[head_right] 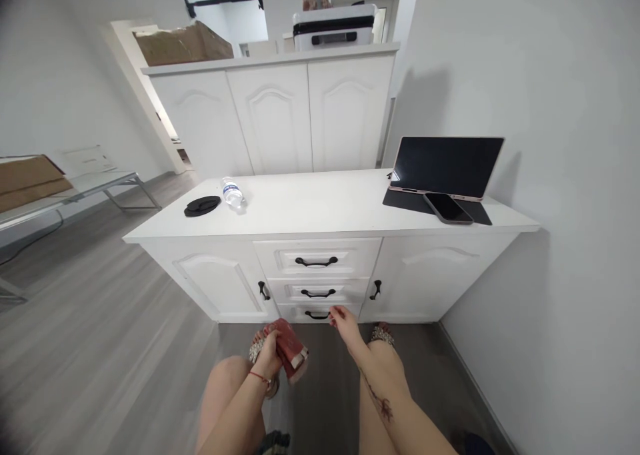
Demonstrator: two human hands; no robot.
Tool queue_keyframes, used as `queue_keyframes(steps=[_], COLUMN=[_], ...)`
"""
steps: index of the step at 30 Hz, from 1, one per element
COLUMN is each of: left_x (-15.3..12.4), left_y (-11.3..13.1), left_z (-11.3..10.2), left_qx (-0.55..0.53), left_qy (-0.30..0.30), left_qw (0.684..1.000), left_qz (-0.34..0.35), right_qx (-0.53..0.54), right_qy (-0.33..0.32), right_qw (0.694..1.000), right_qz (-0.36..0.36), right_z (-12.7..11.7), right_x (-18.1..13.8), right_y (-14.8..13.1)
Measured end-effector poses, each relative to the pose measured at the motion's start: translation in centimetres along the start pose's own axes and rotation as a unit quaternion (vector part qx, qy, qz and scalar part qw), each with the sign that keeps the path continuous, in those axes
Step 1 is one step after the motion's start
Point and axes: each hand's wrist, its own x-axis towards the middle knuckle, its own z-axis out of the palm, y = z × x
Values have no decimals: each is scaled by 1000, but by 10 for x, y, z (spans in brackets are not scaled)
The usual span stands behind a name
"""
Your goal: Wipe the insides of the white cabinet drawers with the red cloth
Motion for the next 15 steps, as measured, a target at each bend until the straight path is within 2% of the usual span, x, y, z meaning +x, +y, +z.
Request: queue_keyframes(steps=[2, 5, 8, 10, 15], left_x=[0, 1, -1, -3, -4], left_y=[1, 1, 0, 0, -1], left_z=[-1, -2, -1, 1, 1], left_qx=[-7, -14, -19, -22, -28], left_qy=[1, 2, -5, -4, -4], left_qw=[1000, 1000, 1000, 1000, 1000], left_qz=[-2, -1, -2, -2, 10], right_qx=[16, 73, 190, 212, 184], right_qy=[-16, -16, -28, -16, 5], right_qw=[1000, 997, 981, 974, 979], right_qz=[-10, -11, 39, 78, 90], right_z=[12, 27, 43, 54, 69], right_x=[3, 11, 21, 27, 37], right_y=[-12, -47, -88, -106, -114])
